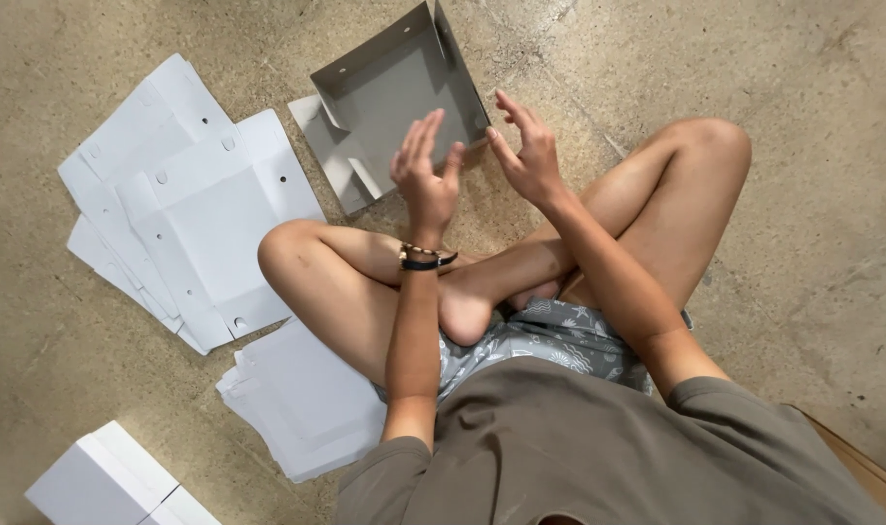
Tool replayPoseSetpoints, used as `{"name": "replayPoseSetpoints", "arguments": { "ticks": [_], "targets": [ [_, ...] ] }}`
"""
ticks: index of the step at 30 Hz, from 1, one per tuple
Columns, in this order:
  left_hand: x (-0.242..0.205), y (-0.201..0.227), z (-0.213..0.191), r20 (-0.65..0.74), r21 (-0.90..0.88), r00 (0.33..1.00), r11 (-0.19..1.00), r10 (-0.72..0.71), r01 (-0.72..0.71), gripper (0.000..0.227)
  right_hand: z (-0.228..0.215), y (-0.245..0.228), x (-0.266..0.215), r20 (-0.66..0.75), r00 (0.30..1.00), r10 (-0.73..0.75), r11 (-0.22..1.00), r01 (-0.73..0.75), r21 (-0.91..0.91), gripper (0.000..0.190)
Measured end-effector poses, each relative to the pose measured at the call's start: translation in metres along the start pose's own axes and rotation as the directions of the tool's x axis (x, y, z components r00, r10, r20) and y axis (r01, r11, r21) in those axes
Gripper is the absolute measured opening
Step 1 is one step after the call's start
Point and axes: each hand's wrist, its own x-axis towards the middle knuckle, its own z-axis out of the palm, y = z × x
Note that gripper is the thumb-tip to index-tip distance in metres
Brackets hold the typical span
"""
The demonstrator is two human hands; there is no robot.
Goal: The person assembles a small cardboard box by folding and tucking its flaps into place. They then pick up a flat white cardboard sheet, fold it along pre-scored lines, and prepare it for assembly.
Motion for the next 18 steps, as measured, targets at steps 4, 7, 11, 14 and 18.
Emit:
{"name": "replayPoseSetpoints", "arguments": {
  "ticks": [4, 7, 11, 14, 18],
  "targets": [
    [0.007, -0.036, -0.056, -0.358, -0.039, 0.932, 0.998, -0.051, 0.039, 0.031, -0.004, 0.002, -0.001, -0.042, 0.999, 0.018, 0.997, -0.021, -0.074, 0.04],
    [-0.009, -0.108, -0.063, -0.488, -0.024, 0.846, 0.972, -0.216, 0.234, 0.034, 0.002, -0.003, -0.004, -0.098, 0.989, -0.112, 0.975, 0.091, -0.203, 0.031],
    [-0.022, -0.164, -0.045, -0.179, -0.015, 0.838, 0.853, -0.515, 0.521, 0.062, 0.028, -0.009, -0.013, 0.028, 0.937, -0.349, 0.906, 0.345, -0.244, 0.03],
    [-0.012, -0.151, -0.047, -0.066, 0.007, 0.844, 0.845, -0.533, 0.534, 0.059, 0.051, -0.032, -0.02, 0.122, 0.883, -0.453, 0.848, 0.469, -0.246, 0.027],
    [-0.006, -0.141, -0.046, 0.136, -0.074, 0.782, 0.781, -0.608, 0.62, 0.06, 0.086, -0.048, -0.03, 0.227, 0.844, -0.487, 0.807, 0.534, -0.253, 0.031]
  ]
}}
